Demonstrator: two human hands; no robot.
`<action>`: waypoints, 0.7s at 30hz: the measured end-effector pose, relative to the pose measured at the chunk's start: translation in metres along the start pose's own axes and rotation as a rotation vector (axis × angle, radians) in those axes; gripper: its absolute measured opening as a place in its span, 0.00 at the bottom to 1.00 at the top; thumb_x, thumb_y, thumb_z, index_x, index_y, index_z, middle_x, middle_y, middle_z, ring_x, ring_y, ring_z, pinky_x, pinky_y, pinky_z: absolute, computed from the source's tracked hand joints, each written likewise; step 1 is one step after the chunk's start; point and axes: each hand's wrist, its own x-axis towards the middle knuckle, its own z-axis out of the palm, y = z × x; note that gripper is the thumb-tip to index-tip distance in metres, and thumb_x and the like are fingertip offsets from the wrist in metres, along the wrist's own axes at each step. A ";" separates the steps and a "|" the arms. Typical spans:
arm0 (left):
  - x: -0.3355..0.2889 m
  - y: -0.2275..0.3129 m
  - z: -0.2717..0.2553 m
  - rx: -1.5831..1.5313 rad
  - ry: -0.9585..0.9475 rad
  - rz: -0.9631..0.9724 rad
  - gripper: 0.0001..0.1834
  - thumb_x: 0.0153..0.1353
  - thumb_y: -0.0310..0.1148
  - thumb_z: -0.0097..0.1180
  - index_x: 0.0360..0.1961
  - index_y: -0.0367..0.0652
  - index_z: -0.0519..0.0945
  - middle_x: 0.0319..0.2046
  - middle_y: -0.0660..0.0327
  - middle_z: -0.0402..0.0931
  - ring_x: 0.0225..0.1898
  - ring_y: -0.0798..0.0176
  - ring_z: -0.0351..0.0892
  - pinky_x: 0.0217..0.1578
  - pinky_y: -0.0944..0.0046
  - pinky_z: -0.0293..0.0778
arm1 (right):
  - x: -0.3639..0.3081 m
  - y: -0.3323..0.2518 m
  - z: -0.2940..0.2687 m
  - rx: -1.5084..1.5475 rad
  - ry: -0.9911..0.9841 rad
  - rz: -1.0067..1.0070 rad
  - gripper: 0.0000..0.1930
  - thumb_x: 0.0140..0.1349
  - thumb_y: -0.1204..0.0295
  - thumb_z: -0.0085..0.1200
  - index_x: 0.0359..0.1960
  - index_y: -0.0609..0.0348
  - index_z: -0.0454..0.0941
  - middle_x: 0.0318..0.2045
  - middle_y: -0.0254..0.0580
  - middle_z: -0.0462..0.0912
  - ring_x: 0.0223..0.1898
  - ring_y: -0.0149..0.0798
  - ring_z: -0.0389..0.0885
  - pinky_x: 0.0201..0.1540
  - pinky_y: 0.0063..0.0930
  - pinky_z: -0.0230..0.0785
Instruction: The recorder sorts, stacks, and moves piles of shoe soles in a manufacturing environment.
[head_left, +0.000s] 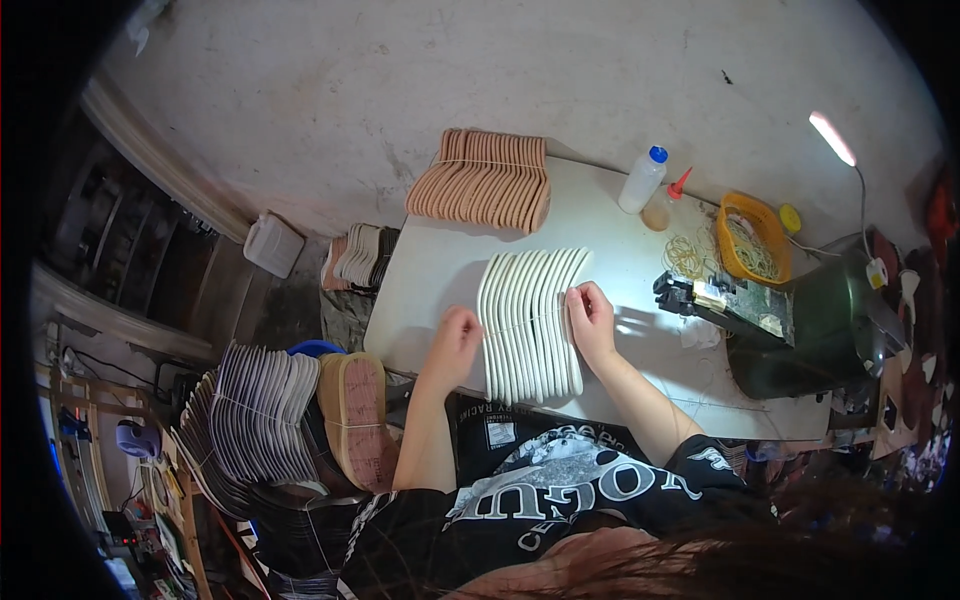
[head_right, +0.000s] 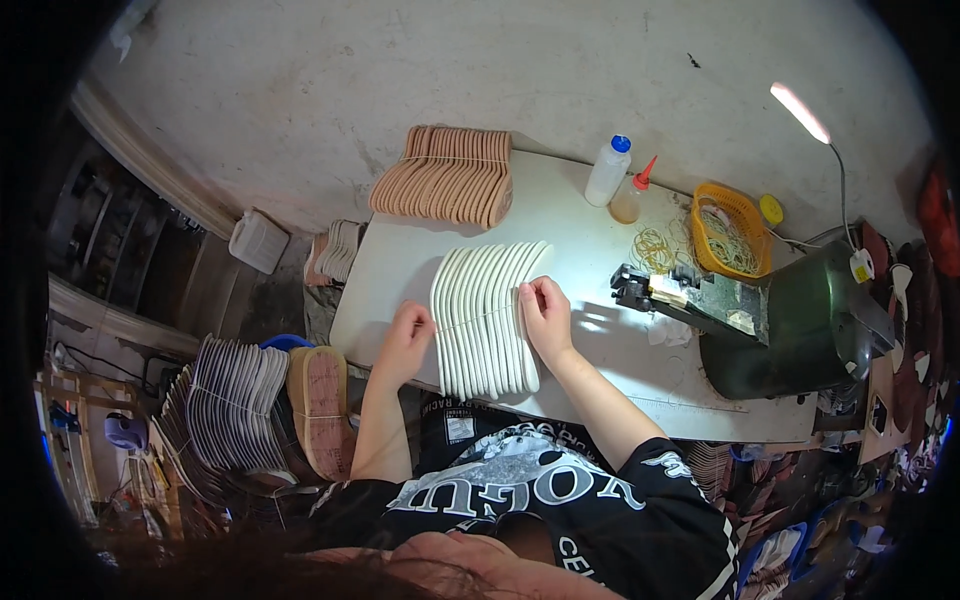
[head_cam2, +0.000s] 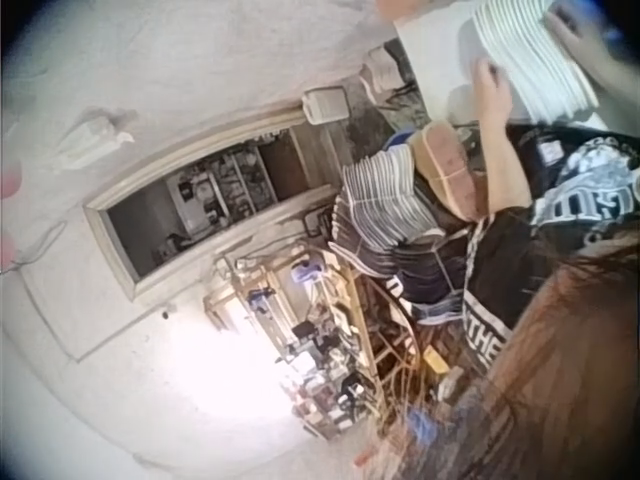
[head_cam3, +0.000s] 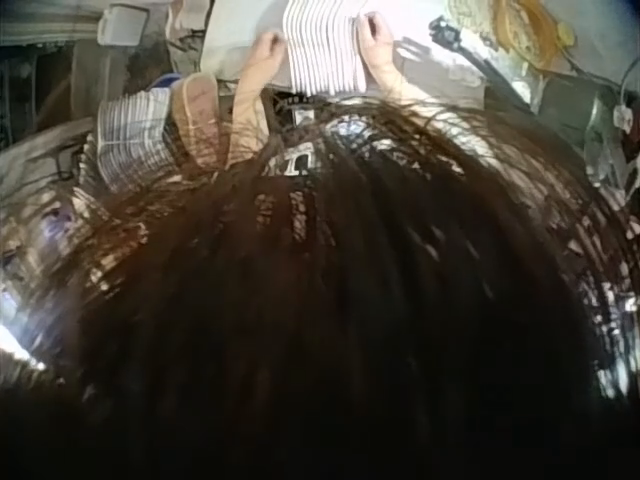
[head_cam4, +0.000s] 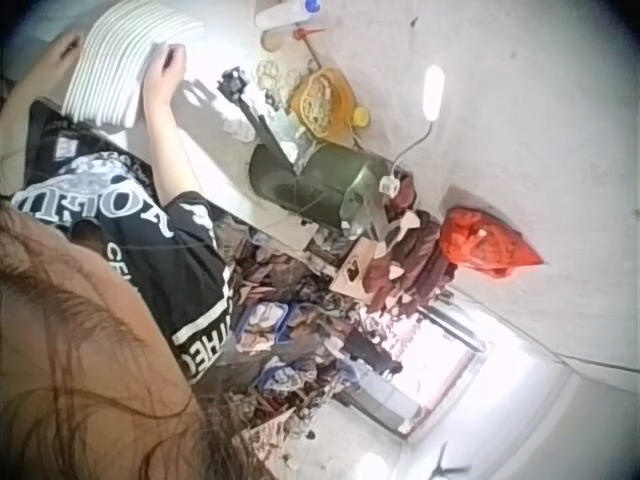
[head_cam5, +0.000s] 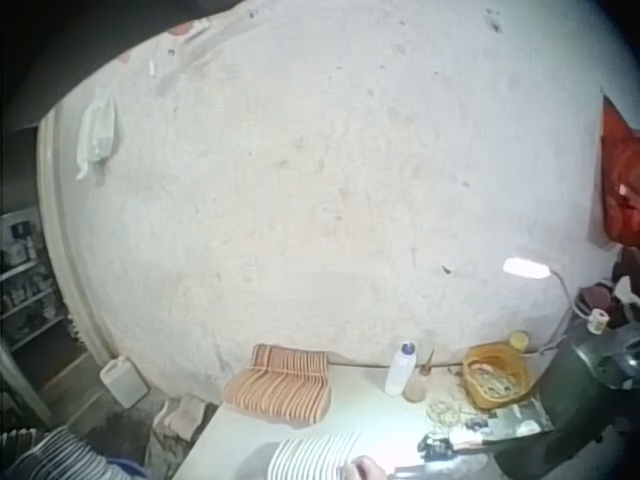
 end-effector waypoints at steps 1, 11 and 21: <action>0.002 -0.005 -0.002 -0.331 0.078 -0.157 0.05 0.53 0.26 0.59 0.29 0.37 0.75 0.31 0.58 0.67 0.35 0.59 0.70 0.41 0.64 0.69 | 0.003 0.001 -0.001 -0.096 -0.012 -0.081 0.10 0.61 0.69 0.55 0.29 0.61 0.69 0.20 0.37 0.69 0.24 0.34 0.66 0.30 0.28 0.61; 0.006 0.041 0.029 0.625 -0.115 0.273 0.07 0.52 0.31 0.62 0.28 0.41 0.77 0.38 0.58 0.66 0.47 0.52 0.63 0.49 0.55 0.62 | 0.026 -0.028 -0.005 0.007 -0.113 -0.009 0.10 0.59 0.70 0.57 0.29 0.62 0.71 0.22 0.36 0.70 0.26 0.28 0.66 0.29 0.24 0.63; 0.022 -0.036 -0.002 0.219 0.232 0.000 0.09 0.63 0.33 0.50 0.40 0.39 0.71 0.29 0.51 0.75 0.37 0.51 0.74 0.41 0.54 0.68 | -0.026 -0.033 -0.015 -0.111 -0.241 0.246 0.27 0.55 0.66 0.63 0.50 0.72 0.65 0.37 0.47 0.76 0.38 0.35 0.78 0.39 0.26 0.74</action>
